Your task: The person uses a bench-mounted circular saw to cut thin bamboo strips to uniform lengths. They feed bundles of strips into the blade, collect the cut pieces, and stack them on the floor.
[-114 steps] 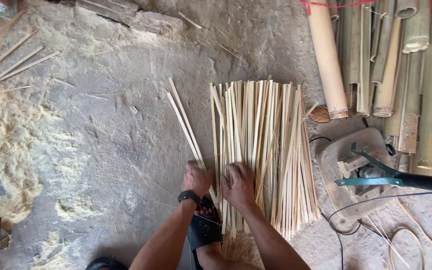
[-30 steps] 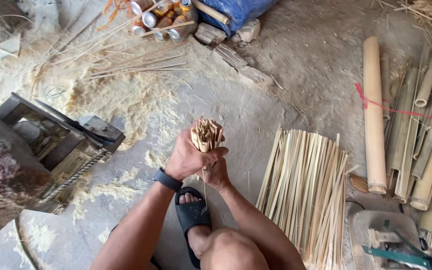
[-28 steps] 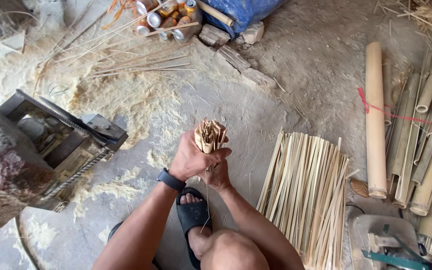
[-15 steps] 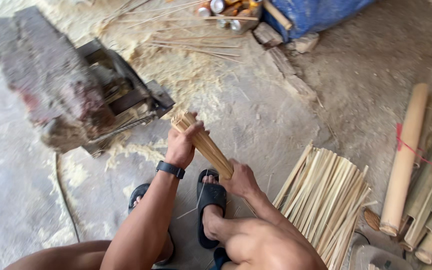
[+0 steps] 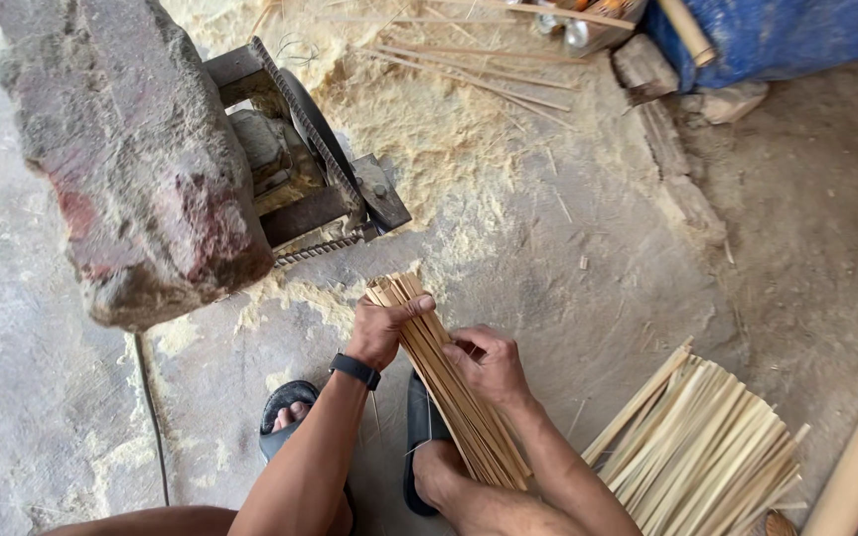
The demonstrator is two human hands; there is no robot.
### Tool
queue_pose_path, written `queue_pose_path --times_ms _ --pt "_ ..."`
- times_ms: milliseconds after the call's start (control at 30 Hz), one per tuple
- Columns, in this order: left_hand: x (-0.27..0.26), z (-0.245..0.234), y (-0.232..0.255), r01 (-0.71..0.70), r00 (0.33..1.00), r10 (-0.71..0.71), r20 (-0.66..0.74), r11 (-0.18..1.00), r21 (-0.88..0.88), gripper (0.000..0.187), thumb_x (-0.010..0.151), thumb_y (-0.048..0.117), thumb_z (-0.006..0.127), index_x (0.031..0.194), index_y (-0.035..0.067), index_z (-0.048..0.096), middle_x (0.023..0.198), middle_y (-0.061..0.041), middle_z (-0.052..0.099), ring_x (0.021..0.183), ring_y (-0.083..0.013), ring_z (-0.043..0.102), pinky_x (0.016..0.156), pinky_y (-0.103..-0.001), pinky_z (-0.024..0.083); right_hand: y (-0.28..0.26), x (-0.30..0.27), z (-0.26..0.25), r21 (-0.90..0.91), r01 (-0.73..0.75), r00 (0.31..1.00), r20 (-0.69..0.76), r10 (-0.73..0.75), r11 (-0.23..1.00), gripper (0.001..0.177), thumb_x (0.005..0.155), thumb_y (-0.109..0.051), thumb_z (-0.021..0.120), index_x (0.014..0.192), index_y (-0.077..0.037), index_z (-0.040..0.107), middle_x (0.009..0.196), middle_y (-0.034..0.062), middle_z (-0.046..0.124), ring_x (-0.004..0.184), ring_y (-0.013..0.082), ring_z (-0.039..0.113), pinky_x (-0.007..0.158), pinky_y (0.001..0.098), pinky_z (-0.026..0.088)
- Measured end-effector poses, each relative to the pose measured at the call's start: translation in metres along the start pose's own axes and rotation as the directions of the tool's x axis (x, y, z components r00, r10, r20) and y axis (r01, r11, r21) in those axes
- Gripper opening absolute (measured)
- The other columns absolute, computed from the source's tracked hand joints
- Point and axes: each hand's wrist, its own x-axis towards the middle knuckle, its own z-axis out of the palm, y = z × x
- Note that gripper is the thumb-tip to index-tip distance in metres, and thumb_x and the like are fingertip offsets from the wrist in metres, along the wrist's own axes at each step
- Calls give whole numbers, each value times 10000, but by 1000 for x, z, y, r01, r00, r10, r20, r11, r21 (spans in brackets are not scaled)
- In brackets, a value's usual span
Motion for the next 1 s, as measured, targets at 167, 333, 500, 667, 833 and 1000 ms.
queue_pose_path --times_ms 167,333,500,667,833,1000 --pt "17 -15 -5 48 998 -42 47 988 -143 285 813 135 844 1022 -22 730 928 -122 774 844 -232 750 775 -414 636 19 15 5 9 29 998 -63 -28 1000 172 958 -147 692 1045 -28 782 868 90 789 700 149 759 568 276 611" --pt "35 -14 -3 27 993 -52 -106 975 -222 246 839 118 796 1028 -19 718 931 -155 771 858 -264 754 762 -434 642 25 39 6 -132 140 974 -162 -161 981 178 952 -36 656 1075 63 737 814 135 734 569 143 691 395 218 525" --pt "38 -20 4 -38 996 19 -85 971 -235 248 825 29 734 1057 -57 717 999 -184 773 893 -264 764 798 -425 651 20 68 37 -218 185 979 -43 -198 958 217 946 12 675 1136 93 740 782 148 707 510 141 656 332 198 515" --pt "36 -30 7 -29 986 9 -165 993 -116 258 824 -3 738 1066 -92 732 1027 -215 778 874 -288 762 805 -427 648 0 97 65 -204 173 979 -67 -190 964 227 948 5 675 1150 101 716 809 136 668 553 161 643 387 228 521" --pt "39 -37 4 -23 987 -7 -162 983 -182 265 836 -10 744 1081 -105 711 1018 -224 759 866 -292 747 790 -424 633 -16 115 72 -178 185 972 -113 -207 966 204 955 9 666 1125 114 706 813 144 662 581 182 656 430 261 537" --pt "42 -40 6 -19 991 -6 -137 983 -183 299 811 20 735 1086 -98 738 1030 -205 785 888 -269 772 829 -389 651 -22 133 83 -178 213 961 -139 -239 961 212 957 16 648 1138 116 699 836 157 661 609 203 675 449 268 565"
